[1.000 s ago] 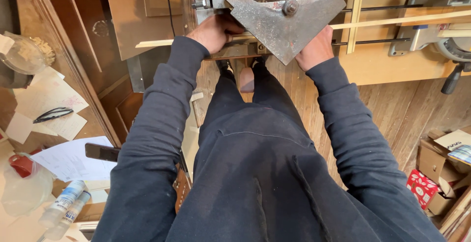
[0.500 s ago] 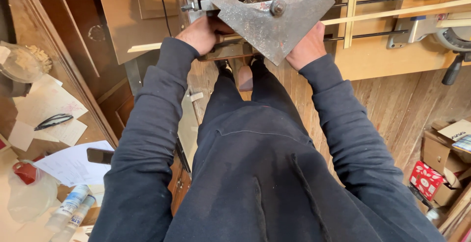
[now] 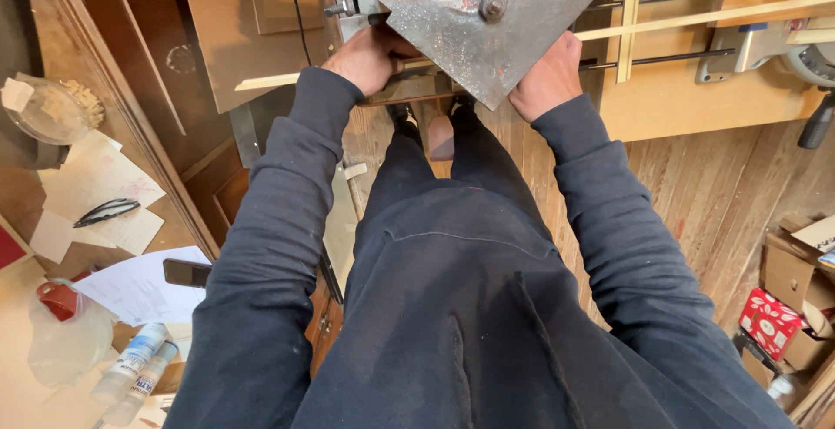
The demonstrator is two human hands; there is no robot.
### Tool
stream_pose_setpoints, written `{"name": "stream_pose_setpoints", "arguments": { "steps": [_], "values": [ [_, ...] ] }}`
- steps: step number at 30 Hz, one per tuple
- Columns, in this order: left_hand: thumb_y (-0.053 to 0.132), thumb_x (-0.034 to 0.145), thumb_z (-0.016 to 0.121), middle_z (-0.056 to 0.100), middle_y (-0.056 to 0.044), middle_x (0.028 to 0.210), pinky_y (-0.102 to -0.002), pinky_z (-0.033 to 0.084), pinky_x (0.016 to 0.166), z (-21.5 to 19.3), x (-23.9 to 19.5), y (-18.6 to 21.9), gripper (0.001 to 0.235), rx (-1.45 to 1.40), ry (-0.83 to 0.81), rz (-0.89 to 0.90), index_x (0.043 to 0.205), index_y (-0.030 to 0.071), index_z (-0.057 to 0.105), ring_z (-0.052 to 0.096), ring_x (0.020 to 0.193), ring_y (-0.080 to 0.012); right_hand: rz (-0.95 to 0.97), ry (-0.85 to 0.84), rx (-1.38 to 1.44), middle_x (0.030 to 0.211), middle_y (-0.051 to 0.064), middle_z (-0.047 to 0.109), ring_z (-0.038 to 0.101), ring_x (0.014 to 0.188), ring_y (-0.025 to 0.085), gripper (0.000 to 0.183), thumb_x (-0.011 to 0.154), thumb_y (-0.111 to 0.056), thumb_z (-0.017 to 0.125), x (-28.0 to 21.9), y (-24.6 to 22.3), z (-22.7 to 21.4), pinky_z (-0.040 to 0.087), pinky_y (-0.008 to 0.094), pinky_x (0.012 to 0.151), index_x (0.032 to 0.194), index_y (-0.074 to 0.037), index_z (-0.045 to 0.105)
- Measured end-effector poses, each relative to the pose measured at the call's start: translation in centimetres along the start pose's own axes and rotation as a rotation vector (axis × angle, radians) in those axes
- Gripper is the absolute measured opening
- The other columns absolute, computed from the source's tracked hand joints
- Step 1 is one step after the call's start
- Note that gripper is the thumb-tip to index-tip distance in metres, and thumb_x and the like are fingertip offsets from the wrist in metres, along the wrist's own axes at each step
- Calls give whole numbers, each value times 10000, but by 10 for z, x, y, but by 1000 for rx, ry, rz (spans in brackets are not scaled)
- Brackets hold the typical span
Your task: Cutting and measuring wooden frame molding strips using a manual miter chopper.
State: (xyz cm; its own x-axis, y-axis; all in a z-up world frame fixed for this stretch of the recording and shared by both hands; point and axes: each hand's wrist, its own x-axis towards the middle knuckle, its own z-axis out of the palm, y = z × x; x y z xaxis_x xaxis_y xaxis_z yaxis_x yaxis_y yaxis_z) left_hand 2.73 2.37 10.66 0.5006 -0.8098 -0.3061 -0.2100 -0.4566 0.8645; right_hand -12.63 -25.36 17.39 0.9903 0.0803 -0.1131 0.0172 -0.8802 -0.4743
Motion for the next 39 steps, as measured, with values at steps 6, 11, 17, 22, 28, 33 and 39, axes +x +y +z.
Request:
{"name": "stream_pose_setpoints", "arguments": {
  "steps": [6, 11, 17, 22, 28, 33, 39],
  "values": [
    [-51, 841, 542, 766, -154, 1123, -387, 559, 935, 0, 0, 2, 379, -11, 20, 20, 1123, 53, 772, 709, 1027, -341, 20, 62, -9, 1251, 158, 651, 533, 1152, 412, 305, 969, -212, 732, 3, -19, -10, 360, 519, 962, 1252, -100, 716],
    [-5, 838, 593, 763, -152, 1106, -393, 549, 919, -4, 2, 10, 351, -1, -28, -54, 1127, 76, 776, 706, 1011, -344, -53, 153, -82, 1225, 149, 675, 573, 1115, 398, 308, 943, -164, 710, 11, -38, -24, 436, 500, 946, 1240, -83, 715],
    [14, 852, 588, 767, -145, 1105, -393, 557, 918, -6, 0, 9, 341, -1, -34, -65, 1123, 86, 781, 712, 1007, -339, -87, 130, -164, 1247, 95, 697, 625, 1141, 334, 307, 974, -113, 660, 8, -34, -19, 517, 411, 970, 1274, -90, 718],
    [43, 847, 655, 752, -183, 1071, -421, 547, 894, 0, 4, -5, 288, 61, -25, -5, 1106, 53, 779, 693, 992, -375, -90, 94, -252, 1239, 84, 703, 639, 1129, 324, 331, 929, -130, 673, 9, -22, -17, 549, 398, 913, 1255, -122, 728],
    [-5, 829, 603, 767, -153, 1078, -406, 555, 908, 3, 3, -2, 344, -3, 17, -35, 1108, 76, 787, 712, 1001, -351, -39, 82, -225, 1226, 105, 707, 636, 1095, 357, 359, 926, -138, 690, 8, -24, -14, 545, 424, 818, 1283, -134, 734],
    [-34, 837, 554, 770, -140, 1110, -385, 568, 923, 11, 5, -16, 367, -14, 45, -2, 1097, 80, 787, 723, 1017, -329, 68, 87, -42, 1217, 134, 685, 610, 1116, 390, 296, 969, -169, 734, 9, -33, -14, 527, 470, 888, 1256, -99, 711],
    [21, 831, 639, 765, -156, 1060, -405, 556, 889, 2, 5, -4, 304, 10, -9, -26, 1086, 84, 792, 711, 975, -352, 13, 128, -60, 1239, 146, 677, 582, 1146, 407, 341, 919, -132, 741, 11, -33, -15, 502, 465, 948, 1253, -70, 703]
  ]
}}
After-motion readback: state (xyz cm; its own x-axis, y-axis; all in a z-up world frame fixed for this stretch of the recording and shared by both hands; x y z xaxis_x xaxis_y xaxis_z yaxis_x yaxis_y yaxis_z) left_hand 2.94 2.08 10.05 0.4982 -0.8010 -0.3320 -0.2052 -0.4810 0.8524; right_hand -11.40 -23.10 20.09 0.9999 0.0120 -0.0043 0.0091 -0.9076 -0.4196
